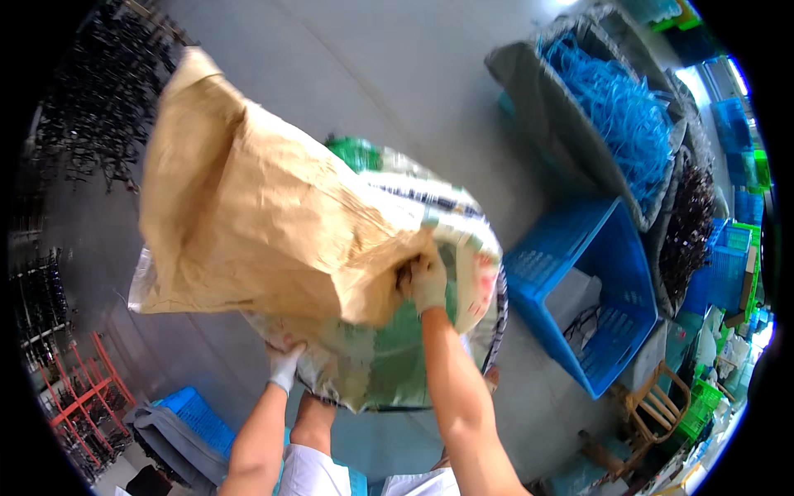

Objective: The person walks through a warehouse, picks up a sack, and then proceeds to assemble black metal frames onto a vertical rack. They repeatedly attach the frames one by one to the rack structure.

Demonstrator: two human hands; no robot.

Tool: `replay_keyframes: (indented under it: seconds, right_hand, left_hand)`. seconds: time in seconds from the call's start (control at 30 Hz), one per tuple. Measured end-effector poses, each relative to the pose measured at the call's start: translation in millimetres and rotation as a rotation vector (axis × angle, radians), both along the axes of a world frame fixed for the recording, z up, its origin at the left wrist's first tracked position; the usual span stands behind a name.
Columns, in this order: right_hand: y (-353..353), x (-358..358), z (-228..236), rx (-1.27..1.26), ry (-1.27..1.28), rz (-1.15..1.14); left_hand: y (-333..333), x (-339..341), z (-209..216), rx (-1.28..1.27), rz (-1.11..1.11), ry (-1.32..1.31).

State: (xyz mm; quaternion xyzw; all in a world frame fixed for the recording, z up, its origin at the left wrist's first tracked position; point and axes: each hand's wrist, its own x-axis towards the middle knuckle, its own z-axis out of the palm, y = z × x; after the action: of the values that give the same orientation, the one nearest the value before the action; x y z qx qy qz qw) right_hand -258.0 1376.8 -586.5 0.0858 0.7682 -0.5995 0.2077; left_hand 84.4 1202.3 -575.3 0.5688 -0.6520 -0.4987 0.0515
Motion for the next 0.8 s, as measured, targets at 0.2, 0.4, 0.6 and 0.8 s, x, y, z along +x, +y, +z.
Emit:
replay_keyframes:
  seconds: [0.2,0.4,0.6,0.8]
  right_hand:
    - [62.0,-38.0,-96.2,0.601,-0.253,0.316]
    - [116.2,-72.3,-107.8,0.727,-0.239,0.289]
    - [140.2,-48.3,-53.9,0.647,0.264,0.339]
    - [16.1,-26.5,179.6,0.516,0.945,0.180]
  left_hand:
    - [0.8,-80.1,32.0,-0.110,0.381,0.168]
    - [-25.0,-151.7,150.9,0.238,0.257,0.256]
    - [-5.3,-148.5,167.3,0.122,-0.156,0.032]
    - [-43.7,-184.7,186.2,-0.623,-0.553,-0.268]
